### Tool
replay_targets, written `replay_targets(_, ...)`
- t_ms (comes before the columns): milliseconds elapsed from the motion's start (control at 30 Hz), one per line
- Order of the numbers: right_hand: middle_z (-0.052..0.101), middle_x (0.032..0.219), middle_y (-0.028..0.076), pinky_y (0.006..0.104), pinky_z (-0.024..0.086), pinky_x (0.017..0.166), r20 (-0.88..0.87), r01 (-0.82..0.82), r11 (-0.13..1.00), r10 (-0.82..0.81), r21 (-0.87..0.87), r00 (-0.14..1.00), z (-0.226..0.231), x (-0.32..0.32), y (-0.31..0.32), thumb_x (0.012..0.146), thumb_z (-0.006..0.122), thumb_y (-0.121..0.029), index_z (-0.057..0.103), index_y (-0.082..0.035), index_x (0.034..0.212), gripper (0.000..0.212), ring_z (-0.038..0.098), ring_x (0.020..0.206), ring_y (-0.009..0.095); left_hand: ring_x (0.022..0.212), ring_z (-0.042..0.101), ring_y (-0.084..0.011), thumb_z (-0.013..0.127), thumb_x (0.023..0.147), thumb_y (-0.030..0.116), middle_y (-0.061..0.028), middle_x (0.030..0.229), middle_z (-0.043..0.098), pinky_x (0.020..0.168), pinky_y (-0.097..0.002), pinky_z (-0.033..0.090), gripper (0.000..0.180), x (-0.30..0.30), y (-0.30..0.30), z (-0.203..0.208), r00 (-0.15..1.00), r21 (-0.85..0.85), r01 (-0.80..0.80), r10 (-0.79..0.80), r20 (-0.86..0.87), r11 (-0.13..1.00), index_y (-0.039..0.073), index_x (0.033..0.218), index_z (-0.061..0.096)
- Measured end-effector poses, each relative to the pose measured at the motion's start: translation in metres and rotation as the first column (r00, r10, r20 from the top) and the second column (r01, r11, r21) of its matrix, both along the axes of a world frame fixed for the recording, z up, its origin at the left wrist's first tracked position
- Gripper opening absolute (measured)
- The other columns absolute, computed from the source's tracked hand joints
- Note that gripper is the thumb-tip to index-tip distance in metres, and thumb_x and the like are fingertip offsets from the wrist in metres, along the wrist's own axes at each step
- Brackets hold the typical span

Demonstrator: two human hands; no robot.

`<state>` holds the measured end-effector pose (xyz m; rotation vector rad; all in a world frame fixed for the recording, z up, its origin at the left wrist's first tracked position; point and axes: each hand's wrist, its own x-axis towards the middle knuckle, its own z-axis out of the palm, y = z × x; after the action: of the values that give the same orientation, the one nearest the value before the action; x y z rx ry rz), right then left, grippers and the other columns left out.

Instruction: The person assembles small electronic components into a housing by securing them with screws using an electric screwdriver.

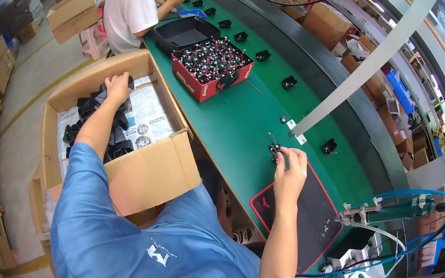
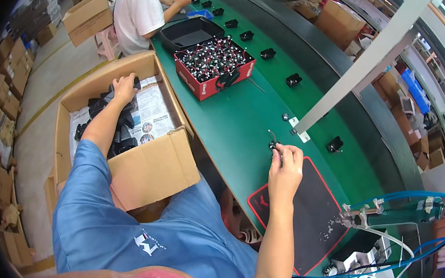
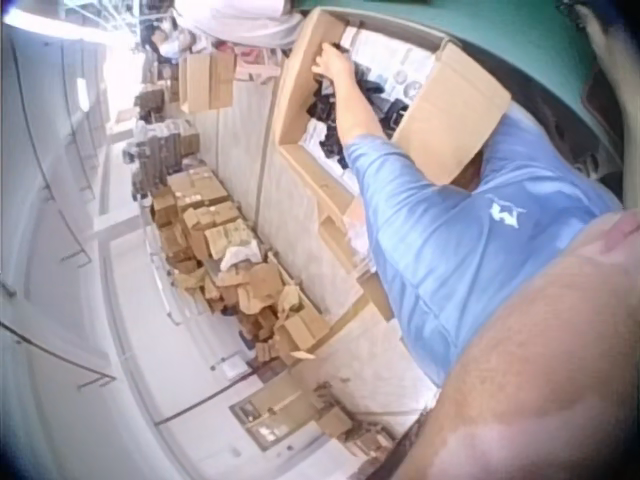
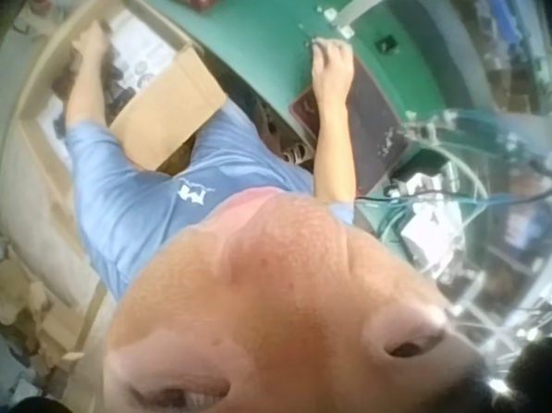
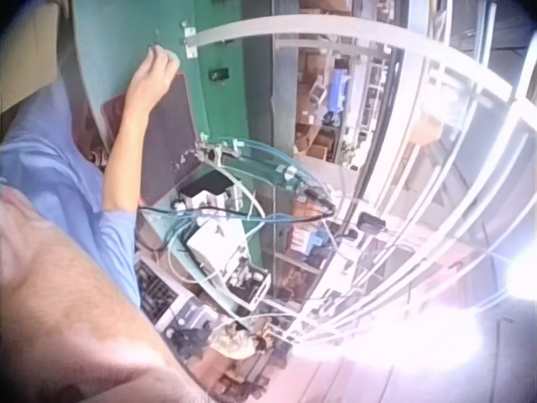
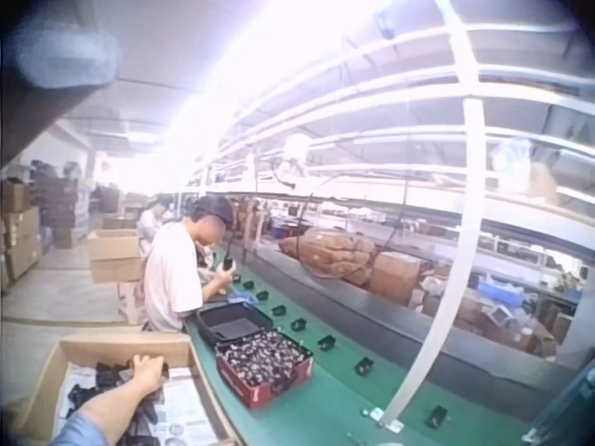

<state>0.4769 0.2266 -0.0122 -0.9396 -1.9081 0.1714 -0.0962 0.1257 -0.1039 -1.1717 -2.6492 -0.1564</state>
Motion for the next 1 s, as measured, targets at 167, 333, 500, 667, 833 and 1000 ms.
replay_targets(167, 0.065, 0.109, 0.012, 0.0407, 0.059, 0.075, 0.079, -0.019, 0.995, 0.027, -0.100, 0.996, -0.009, 0.010, -0.023, 0.092, 0.071, 0.000, 0.071, -0.005, 0.104, 0.014, 0.071, 0.090, 0.031, 0.102, 0.067, -0.0278, 0.081, 0.081, 0.008, -0.0117, 0.108, 0.068, 0.097, -0.0511, 0.048, 0.070, -0.016, -0.024, 0.010, 0.932, 0.247, 0.178, -0.244, 0.269, 0.952, 0.012, 0.145, 0.052)
replay_targets(333, 0.065, 0.109, 0.012, 0.0431, 0.060, 0.074, 0.153, 0.094, 0.952, -0.051, -0.290, 0.987, -0.023, 0.041, -0.091, 0.092, 0.070, -0.001, 0.070, -0.006, 0.103, 0.012, 0.071, 0.090, 0.034, 0.087, 0.059, -0.0131, 0.076, 0.083, 0.000, -0.0005, 0.095, 0.054, 0.073, -0.0296, 0.052, 0.082, 0.096, -0.063, 0.125, 0.373, 0.665, 0.047, -0.631, 0.681, 0.745, 0.007, 0.157, 0.042)
replay_targets(500, 0.065, 0.108, 0.015, 0.0413, 0.059, 0.075, 0.114, 0.213, 0.914, -0.184, -0.345, 0.976, -0.038, 0.083, -0.132, 0.093, 0.069, 0.000, 0.069, -0.001, 0.103, 0.010, 0.071, 0.089, 0.034, 0.092, 0.064, -0.0149, 0.085, 0.078, 0.022, -0.0068, 0.114, 0.058, 0.073, -0.0298, 0.056, 0.096, 0.227, -0.090, 0.134, 0.167, 0.799, 0.005, -0.788, 0.592, 0.602, 0.001, 0.158, 0.038)
replay_targets(667, 0.065, 0.104, 0.015, 0.0398, 0.058, 0.069, 0.061, 0.294, 0.865, -0.295, -0.406, 0.953, -0.040, 0.113, -0.158, 0.091, 0.069, 0.002, 0.069, 0.000, 0.103, 0.012, 0.071, 0.082, 0.032, 0.087, 0.062, -0.0152, 0.092, 0.075, 0.044, -0.0205, 0.134, 0.063, 0.069, -0.0298, 0.052, 0.105, 0.344, -0.070, 0.082, -0.606, 0.725, -0.062, -0.603, 0.519, 0.686, 0.001, 0.156, 0.041)
replay_targets(833, 0.065, 0.104, 0.015, 0.0397, 0.058, 0.067, -0.001, 0.373, 0.769, -0.438, -0.519, 0.899, -0.037, 0.120, -0.161, 0.091, 0.068, 0.001, 0.067, -0.001, 0.106, 0.015, 0.071, 0.079, 0.031, 0.078, 0.050, -0.0118, 0.082, 0.089, 0.041, -0.0159, 0.129, 0.064, 0.063, -0.0256, 0.042, 0.068, 0.443, 0.003, 0.050, -0.956, 0.687, 0.064, -0.153, 0.250, 0.724, 0.007, 0.140, 0.052)
replay_targets(1000, 0.066, 0.105, 0.013, 0.0438, 0.058, 0.075, 0.066, 0.447, 0.809, -0.458, -0.381, 0.886, -0.049, 0.123, -0.159, 0.090, 0.065, 0.000, 0.068, -0.003, 0.104, 0.015, 0.069, 0.086, 0.036, 0.076, 0.052, -0.0129, 0.067, 0.102, 0.035, -0.0109, 0.128, 0.057, 0.060, -0.0265, 0.045, 0.053, 0.481, 0.054, 0.059, -0.962, 0.686, -0.045, -0.216, 0.165, 0.726, 0.010, 0.144, 0.048)
